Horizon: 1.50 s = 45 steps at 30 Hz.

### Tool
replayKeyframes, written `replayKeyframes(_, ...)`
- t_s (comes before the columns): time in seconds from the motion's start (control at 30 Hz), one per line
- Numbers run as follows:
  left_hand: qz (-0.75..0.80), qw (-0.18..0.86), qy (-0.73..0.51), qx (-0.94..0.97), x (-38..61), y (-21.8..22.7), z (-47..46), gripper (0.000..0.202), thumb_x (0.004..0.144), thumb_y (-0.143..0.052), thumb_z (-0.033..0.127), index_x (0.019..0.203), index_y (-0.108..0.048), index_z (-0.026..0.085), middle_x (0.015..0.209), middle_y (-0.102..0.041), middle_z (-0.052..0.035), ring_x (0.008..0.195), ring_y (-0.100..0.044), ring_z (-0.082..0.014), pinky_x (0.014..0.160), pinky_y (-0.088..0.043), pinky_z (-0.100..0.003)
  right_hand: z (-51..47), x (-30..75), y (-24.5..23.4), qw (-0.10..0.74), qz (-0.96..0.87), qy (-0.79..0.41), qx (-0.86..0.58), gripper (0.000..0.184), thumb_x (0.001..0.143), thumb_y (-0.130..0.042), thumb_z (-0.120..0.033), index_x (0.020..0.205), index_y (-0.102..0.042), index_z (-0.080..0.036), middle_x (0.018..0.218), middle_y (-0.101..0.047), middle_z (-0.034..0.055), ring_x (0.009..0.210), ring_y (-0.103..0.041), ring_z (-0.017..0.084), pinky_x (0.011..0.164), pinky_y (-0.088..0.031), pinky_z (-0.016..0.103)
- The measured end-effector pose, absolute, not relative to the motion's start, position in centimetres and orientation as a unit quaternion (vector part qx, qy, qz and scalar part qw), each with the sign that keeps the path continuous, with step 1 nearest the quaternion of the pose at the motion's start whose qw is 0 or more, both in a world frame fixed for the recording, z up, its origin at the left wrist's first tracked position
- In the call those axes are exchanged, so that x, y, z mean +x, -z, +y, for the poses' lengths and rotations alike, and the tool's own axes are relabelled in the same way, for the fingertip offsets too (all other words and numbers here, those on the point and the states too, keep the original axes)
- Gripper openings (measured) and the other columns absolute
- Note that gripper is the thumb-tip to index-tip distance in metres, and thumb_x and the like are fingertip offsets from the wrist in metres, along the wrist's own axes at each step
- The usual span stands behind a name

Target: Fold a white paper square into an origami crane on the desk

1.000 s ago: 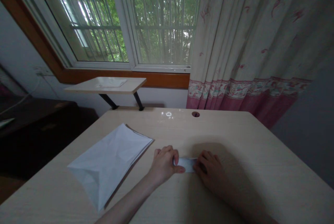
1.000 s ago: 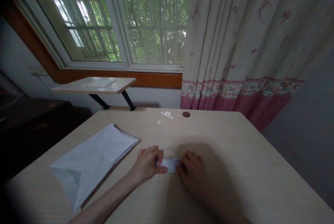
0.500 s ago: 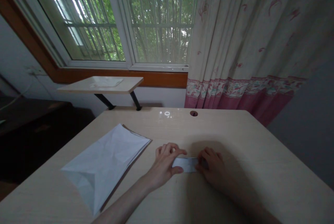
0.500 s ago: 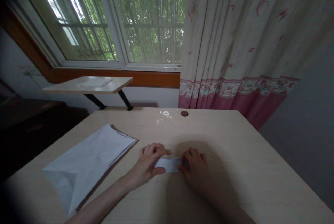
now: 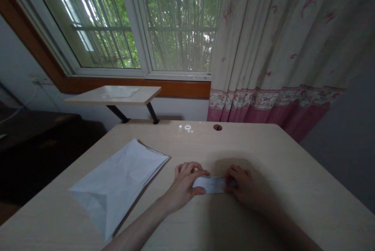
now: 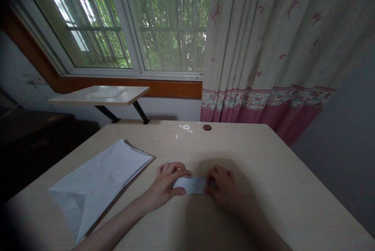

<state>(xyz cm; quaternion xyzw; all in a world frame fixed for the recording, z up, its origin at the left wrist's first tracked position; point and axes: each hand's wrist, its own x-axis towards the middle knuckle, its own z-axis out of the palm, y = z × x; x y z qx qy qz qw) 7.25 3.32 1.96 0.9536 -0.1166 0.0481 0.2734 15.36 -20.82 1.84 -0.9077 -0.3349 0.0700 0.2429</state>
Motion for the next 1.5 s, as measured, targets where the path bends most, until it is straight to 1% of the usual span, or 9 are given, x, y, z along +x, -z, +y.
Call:
replayKeyframes(0.1, -0.153, 0.3, -0.052, 0.94, 7.3, -2.2, 3.3, 0.044, 0.079, -0.072, 0.041, 0.119, -0.057, 0.034, 0.123, -0.056, -0.0021, 0.116, -0.045, -0.0249, 0.096, -0.027, -0.041, -20.8, 15.1, -1.7, 0.252, -0.322, -0.059, -0.911, 0.022, 0.069, -0.055, -0.008, 0.084, -0.054, -0.024, 0.092, -0.061, -0.0002, 0.091, -0.055, 0.02, 0.084, -0.033, 0.037)
replayKeyframes(0.23, -0.225, 0.384, -0.048, 0.894, 7.2, -2.4, 3.1, 0.034, 0.087, -0.064, 0.033, 0.12, -0.056, 0.026, 0.122, -0.058, -0.0058, 0.115, -0.049, -0.0217, 0.098, -0.036, -0.035, -20.8, 14.7, -1.3, 0.289, -0.305, -0.018, -0.907, 0.032, 0.065, -0.054, -0.007, 0.092, -0.052, -0.025, 0.096, -0.061, 0.0018, 0.093, -0.054, 0.022, 0.085, -0.035, 0.038)
replayKeyframes(0.33, -0.245, 0.407, -0.051, 0.878, 7.1, -2.4, 2.9, 0.027, 0.09, -0.06, 0.028, 0.117, -0.059, 0.024, 0.117, -0.061, -0.0062, 0.111, -0.052, -0.0198, 0.096, -0.04, -0.033, -20.8, 14.6, -0.9, 0.31, -0.345, 0.014, -0.886, 0.034, 0.065, -0.052, -0.007, 0.094, -0.053, -0.024, 0.1, -0.06, 0.0033, 0.1, -0.053, 0.023, 0.089, -0.035, 0.04)
replayKeyframes(0.43, -0.26, 0.398, -0.054, 0.878, 7.0, -2.5, 2.9, 0.025, 0.092, -0.058, 0.026, 0.117, -0.06, 0.023, 0.114, -0.063, -0.0065, 0.11, -0.054, -0.0196, 0.096, -0.042, -0.034, -20.8, 14.6, -0.8, 0.32, -0.412, 0.027, -0.852, 0.035, 0.07, -0.05, -0.007, 0.1, -0.057, -0.023, 0.107, -0.061, 0.0051, 0.106, -0.052, 0.023, 0.094, -0.034, 0.043)
replayKeyframes(0.53, -0.263, 0.388, -0.049, 0.882, 7.0, -2.6, 2.9, 0.025, 0.093, -0.055, 0.027, 0.117, -0.06, 0.023, 0.114, -0.063, -0.0064, 0.109, -0.055, -0.0198, 0.095, -0.043, -0.035, -20.8, 14.5, -0.9, 0.327, -0.472, 0.02, -0.818, 0.036, 0.077, -0.048, -0.007, 0.106, -0.06, -0.024, 0.109, -0.063, 0.0059, 0.105, -0.055, 0.022, 0.096, -0.035, 0.045)
replayKeyframes(0.77, -0.265, 0.383, -0.064, 0.882, 7.1, -2.4, 2.9, 0.02, 0.093, -0.055, 0.028, 0.11, -0.064, 0.022, 0.112, -0.064, -0.0059, 0.107, -0.057, -0.0188, 0.095, -0.044, -0.033, -20.7, 14.4, -0.5, 0.369, -0.513, 0.05, -0.774, 0.036, 0.086, -0.047, -0.01, 0.114, -0.062, -0.027, 0.11, -0.067, 0.0059, 0.104, -0.059, 0.02, 0.09, -0.045, 0.043)
replayKeyframes(1.1, -0.259, 0.378, -0.069, 0.886, 7.0, -2.4, 3.0, 0.017, 0.091, -0.059, 0.025, 0.107, -0.063, 0.021, 0.11, -0.065, -0.0049, 0.107, -0.057, -0.0171, 0.095, -0.044, -0.03, -20.7, 14.3, -0.9, 0.326, -0.544, 0.039, -0.773, 0.053, 0.078, -0.045, -0.002, 0.119, -0.062, -0.031, 0.114, -0.068, 0.0024, 0.107, -0.06, 0.02, 0.092, -0.046, 0.044)
replayKeyframes(1.27, -0.267, 0.375, -0.068, 0.885, 6.9, -2.5, 2.9, 0.017, 0.092, -0.057, 0.024, 0.108, -0.063, 0.021, 0.11, -0.065, -0.0054, 0.106, -0.057, -0.0181, 0.093, -0.045, -0.031, -20.6, 14.2, -1.2, 0.292, -0.542, 0.019, -0.788, 0.053, 0.076, -0.047, -0.002, 0.118, -0.063, -0.029, 0.115, -0.068, 0.0015, 0.11, -0.058, 0.02, 0.095, -0.045, 0.043)
replayKeyframes(1.5, -0.284, 0.333, -0.069, 0.897, 6.7, -3.1, 2.7, 0.02, 0.093, -0.053, 0.019, 0.111, -0.062, 0.022, 0.112, -0.065, -0.0047, 0.108, -0.055, -0.0187, 0.095, -0.044, -0.033, -20.3, 14.1, -1.3, 0.291, -0.543, 0.025, -0.787, 0.048, 0.079, -0.048, -0.003, 0.116, -0.065, -0.028, 0.117, -0.067, 0.0016, 0.109, -0.057, 0.02, 0.096, -0.045, 0.042)
